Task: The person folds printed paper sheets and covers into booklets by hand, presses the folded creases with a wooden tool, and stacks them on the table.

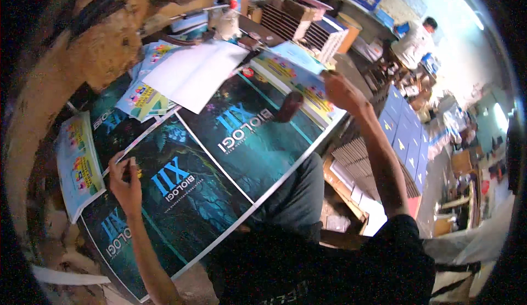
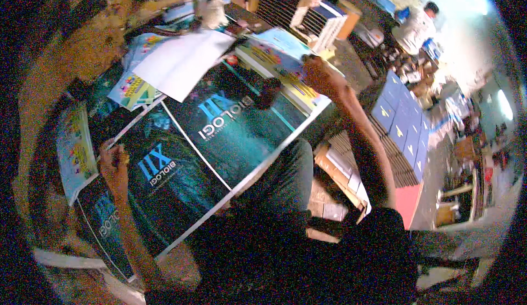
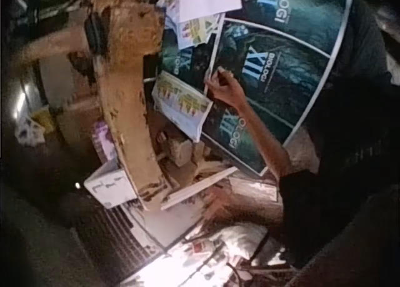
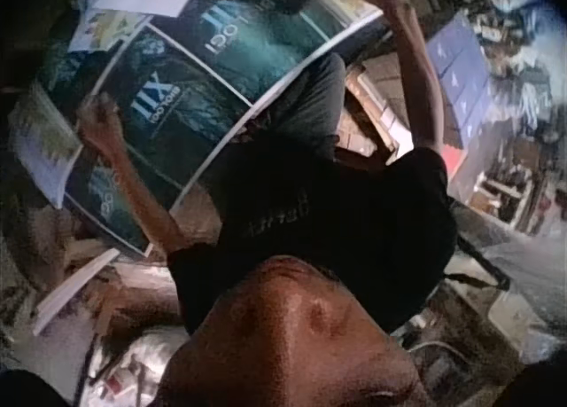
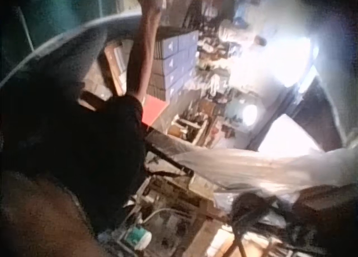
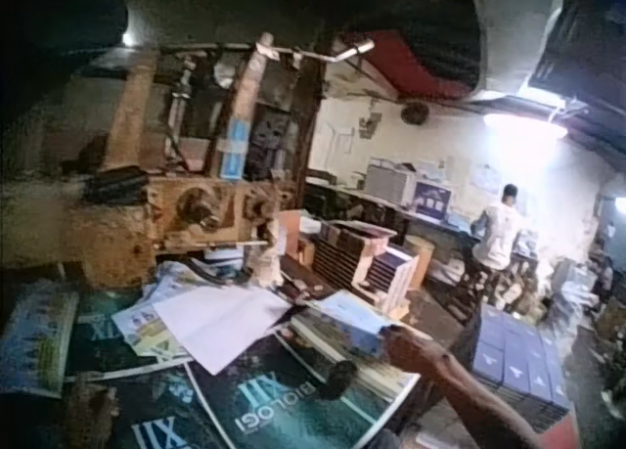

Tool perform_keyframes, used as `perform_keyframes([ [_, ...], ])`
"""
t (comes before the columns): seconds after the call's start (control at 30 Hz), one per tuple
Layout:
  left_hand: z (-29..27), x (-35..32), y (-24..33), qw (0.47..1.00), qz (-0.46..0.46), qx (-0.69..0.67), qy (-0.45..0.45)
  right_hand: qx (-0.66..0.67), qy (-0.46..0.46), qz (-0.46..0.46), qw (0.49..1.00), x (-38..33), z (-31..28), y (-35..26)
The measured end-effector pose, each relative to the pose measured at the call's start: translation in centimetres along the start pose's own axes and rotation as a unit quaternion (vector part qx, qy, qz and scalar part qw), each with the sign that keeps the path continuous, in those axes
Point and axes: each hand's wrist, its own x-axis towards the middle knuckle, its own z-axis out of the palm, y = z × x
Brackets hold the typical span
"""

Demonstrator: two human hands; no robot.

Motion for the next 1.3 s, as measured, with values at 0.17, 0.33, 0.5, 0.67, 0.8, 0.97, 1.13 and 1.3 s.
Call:
perform_keyframes([
  [0.17,0.4,0.0,1.4,1.0,-0.002,0.021,-0.004,-0.643,-0.133,-0.103,0.747,1.5,-6.8,6.3],
  [0.33,-0.2,-0.3,1.1,0.998,-0.046,-0.034,-0.006,-0.36,0.213,0.003,0.908,2.7,-15.2,9.5],
  [0.5,0.0,-2.1,6.3,0.976,-0.115,-0.149,-0.11,-0.046,0.329,0.147,0.932,1.1,-24.2,-6.7],
  [0.67,-3.0,-3.4,11.8,0.723,-0.249,-0.604,-0.226,-0.093,0.242,-0.203,0.944,-1.7,-20.0,-19.3],
  [0.8,-11.0,-7.7,6.9,0.887,-0.347,-0.259,-0.158,0.055,0.178,-0.333,0.924,-5.4,-8.8,-27.8],
  [0.97,-9.0,-12.6,3.2,0.925,-0.355,-0.099,-0.088,0.246,0.047,-0.357,0.9,-7.7,-4.3,-28.7],
  [1.13,-8.4,-14.8,2.8,0.891,-0.35,-0.282,-0.061,0.334,0.186,0.103,0.918,-0.8,-7.3,-15.3],
  [1.3,-6.8,-13.8,4.4,0.914,-0.367,-0.172,-0.034,0.103,-0.037,0.222,0.969,-3.3,-0.5,-3.9],
])
